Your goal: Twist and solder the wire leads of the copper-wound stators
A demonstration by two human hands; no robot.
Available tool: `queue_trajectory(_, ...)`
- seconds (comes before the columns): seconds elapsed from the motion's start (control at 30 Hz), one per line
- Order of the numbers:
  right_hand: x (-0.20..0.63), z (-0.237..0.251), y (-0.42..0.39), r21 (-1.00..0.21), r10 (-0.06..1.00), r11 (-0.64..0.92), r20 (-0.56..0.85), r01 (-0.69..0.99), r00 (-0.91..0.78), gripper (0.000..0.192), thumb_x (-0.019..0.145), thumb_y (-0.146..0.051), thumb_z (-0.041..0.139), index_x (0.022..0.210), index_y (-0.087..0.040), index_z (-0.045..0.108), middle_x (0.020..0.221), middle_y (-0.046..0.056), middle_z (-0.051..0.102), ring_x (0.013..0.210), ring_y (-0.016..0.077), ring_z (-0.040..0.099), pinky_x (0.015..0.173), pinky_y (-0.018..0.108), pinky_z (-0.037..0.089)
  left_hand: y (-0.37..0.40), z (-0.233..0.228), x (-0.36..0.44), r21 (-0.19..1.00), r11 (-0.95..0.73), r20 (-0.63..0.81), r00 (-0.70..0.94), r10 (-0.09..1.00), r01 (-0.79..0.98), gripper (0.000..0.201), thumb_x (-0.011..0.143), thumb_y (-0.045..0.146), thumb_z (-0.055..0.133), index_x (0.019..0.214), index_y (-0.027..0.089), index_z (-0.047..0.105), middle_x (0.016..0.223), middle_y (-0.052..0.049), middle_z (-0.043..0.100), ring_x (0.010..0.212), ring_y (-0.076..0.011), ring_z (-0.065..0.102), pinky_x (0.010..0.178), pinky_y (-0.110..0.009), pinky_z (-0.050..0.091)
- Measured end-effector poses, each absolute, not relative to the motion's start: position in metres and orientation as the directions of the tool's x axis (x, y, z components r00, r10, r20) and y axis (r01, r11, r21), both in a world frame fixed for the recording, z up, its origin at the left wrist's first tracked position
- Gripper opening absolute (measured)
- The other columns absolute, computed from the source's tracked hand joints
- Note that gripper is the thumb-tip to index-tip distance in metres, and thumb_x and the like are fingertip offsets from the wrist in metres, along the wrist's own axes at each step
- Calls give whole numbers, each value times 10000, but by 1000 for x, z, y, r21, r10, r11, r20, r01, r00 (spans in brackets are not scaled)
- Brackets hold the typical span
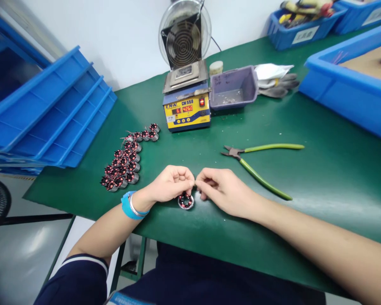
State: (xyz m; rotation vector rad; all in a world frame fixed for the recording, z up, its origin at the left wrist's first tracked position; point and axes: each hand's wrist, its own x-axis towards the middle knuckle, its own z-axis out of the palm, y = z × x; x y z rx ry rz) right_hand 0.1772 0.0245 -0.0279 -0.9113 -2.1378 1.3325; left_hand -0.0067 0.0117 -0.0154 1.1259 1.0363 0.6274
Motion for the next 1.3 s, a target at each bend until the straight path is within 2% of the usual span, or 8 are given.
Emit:
queue_trajectory(0.13,174,-28,22,-956,702,-55,-241,287,-670,374,889,-505,466,732,-173,538,585,56,636,518,154,613,525,273,511,12,-17,-8,938,337,-338,431,836,81,133,697,199,648,669,119,545,506,22,575,411,-34,465,428,-150,347)
queue_trajectory(0.3,185,-33,26,-498,560,805,458,322,-691,183,924,-262,479,936,-161,631,891,98,698,752,186,643,656,312,498,14,-17,-9,939,332,-335,435,836,86,116,699,185,627,655,122,540,505,25,577,382,-17,422,416,-145,332)
queue_trajectory(0.43,188,-33,28,-165,333,942,569,292,-752,256,953,-145,370,973,-160,626,915,97,701,747,181,631,642,315,483,14,-17,-8,938,338,-340,416,843,82,141,707,217,630,653,125,539,495,27,568,381,-19,418,413,-148,329)
queue_trajectory(0.63,173,-29,22,-924,747,272,26,270,-664,374,972,-406,357,733,-173,526,584,40,628,511,132,616,506,241,500,12,-19,-8,946,308,-323,418,849,104,215,696,282,681,667,121,542,522,9,577,428,-43,475,433,-157,349)
queue_trajectory(0.8,176,-30,22,-947,740,160,-72,279,-669,394,944,-470,400,725,-170,530,567,39,619,490,135,610,482,242,496,13,-19,-8,943,316,-328,420,846,101,199,686,265,676,663,121,539,513,18,573,417,-34,461,435,-154,360)
queue_trajectory(0.93,186,-33,27,-450,547,824,474,344,-690,202,942,-298,466,873,-170,606,810,76,684,679,153,631,600,268,490,13,-17,-8,937,335,-343,425,837,98,137,691,212,636,657,123,537,502,21,572,396,-27,438,426,-152,356)
queue_trajectory(1.13,191,-31,33,32,203,961,596,276,-777,287,947,-100,333,941,-148,616,862,96,699,715,183,618,591,308,459,13,-17,-8,939,333,-339,427,838,91,145,698,218,643,662,126,537,499,26,566,398,-28,443,434,-155,361)
queue_trajectory(1.3,180,-30,26,-594,590,748,392,296,-705,290,951,-253,374,796,-165,603,735,86,686,615,167,628,555,291,490,10,-18,-8,950,298,-309,412,857,94,186,697,254,669,662,121,544,516,10,579,439,-40,488,449,-152,372)
